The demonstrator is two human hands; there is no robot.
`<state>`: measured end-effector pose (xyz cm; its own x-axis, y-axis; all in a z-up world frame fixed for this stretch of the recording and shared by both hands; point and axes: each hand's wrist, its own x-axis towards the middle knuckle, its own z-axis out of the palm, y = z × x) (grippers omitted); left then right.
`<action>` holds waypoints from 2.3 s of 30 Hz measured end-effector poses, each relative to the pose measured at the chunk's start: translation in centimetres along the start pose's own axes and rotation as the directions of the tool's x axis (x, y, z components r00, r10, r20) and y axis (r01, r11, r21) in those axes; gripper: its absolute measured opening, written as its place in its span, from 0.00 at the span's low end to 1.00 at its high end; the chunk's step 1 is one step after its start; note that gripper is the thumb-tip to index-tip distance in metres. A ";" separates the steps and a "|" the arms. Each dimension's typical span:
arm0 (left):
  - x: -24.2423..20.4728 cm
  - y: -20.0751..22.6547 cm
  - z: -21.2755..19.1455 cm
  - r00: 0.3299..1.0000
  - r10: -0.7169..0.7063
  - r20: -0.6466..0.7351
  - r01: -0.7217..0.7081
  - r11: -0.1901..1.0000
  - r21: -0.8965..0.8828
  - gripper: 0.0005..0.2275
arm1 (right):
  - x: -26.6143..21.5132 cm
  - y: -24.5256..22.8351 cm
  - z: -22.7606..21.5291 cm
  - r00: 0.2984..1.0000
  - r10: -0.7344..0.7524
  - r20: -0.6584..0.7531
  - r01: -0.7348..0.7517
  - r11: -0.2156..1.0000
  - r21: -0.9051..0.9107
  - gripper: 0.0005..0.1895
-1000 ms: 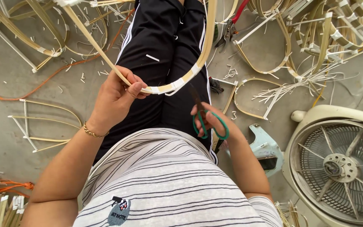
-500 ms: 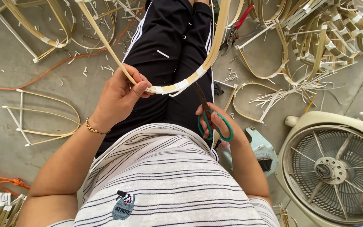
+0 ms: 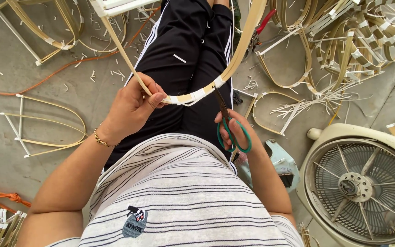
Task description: The recorder is assembling and cutting small arched bamboo or wood frames using strips of material, string, and scissors.
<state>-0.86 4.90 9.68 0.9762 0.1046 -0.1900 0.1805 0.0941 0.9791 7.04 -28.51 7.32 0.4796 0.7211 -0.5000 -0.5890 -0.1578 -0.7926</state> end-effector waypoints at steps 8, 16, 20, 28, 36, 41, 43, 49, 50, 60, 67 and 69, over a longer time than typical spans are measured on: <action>0.2 -0.8 0.3 0.998 0.052 -0.042 -0.053 0.998 -0.031 0.06 | 0.5 0.8 1.4 0.995 -0.046 0.094 0.033 0.989 0.143 0.34; 0.3 -1.4 1.1 0.983 0.171 -0.059 -0.171 0.985 0.010 0.06 | 2.2 2.2 3.0 0.940 -0.023 0.340 -0.096 0.940 0.327 0.36; 0.2 -1.4 1.2 0.982 0.185 -0.049 -0.183 0.982 0.046 0.06 | 2.6 2.2 3.1 0.940 -0.031 0.340 -0.103 0.924 0.369 0.36; -0.1 -2.1 1.2 0.969 0.240 -0.061 -0.238 0.970 0.046 0.04 | 2.3 3.1 2.9 0.983 -0.056 0.177 -0.002 0.951 0.309 0.33; 0.9 -3.2 1.6 0.862 0.499 -0.087 -0.473 0.855 0.213 0.03 | 3.6 1.1 6.0 0.909 -0.014 0.416 -0.183 0.883 0.431 0.37; 1.1 -3.7 1.9 0.774 0.631 -0.054 -0.581 0.742 0.335 0.04 | 4.3 2.1 6.2 0.873 -0.036 0.486 -0.272 0.792 0.547 0.38; 0.5 -4.6 2.4 0.829 0.548 -0.114 -0.513 0.825 0.235 0.04 | 4.5 2.6 6.3 0.869 -0.049 0.493 -0.296 0.747 0.596 0.37; 0.4 -5.0 2.6 0.893 0.417 -0.169 -0.401 0.908 0.123 0.06 | 4.6 2.3 6.5 0.920 -0.073 0.385 -0.182 0.791 0.584 0.36; 0.5 -4.6 2.6 0.893 0.417 -0.169 -0.400 0.908 0.124 0.06 | 4.4 3.0 6.2 0.920 -0.073 0.386 -0.182 0.791 0.585 0.36; 1.9 -5.3 0.0 0.992 0.051 -0.116 -0.085 0.945 -0.315 0.06 | 3.2 5.3 -6.2 0.912 -0.301 -0.278 0.260 0.950 -0.174 0.27; 2.0 -8.2 -1.7 0.931 -0.354 0.085 0.364 0.902 -0.231 0.05 | 5.6 10.0 -15.2 0.818 -0.260 -0.513 -0.253 0.638 -0.727 0.28; 1.6 -7.8 -1.5 0.920 -0.365 0.139 0.386 0.905 -0.181 0.05 | 5.4 7.1 -12.8 0.847 -0.239 -0.475 -0.077 0.829 -0.554 0.28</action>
<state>-0.91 5.86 1.61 0.8493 -0.0757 -0.5225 0.5187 0.3043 0.7990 13.71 -34.37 -5.45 0.8558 0.3279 -0.4000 -0.1649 -0.5600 -0.8119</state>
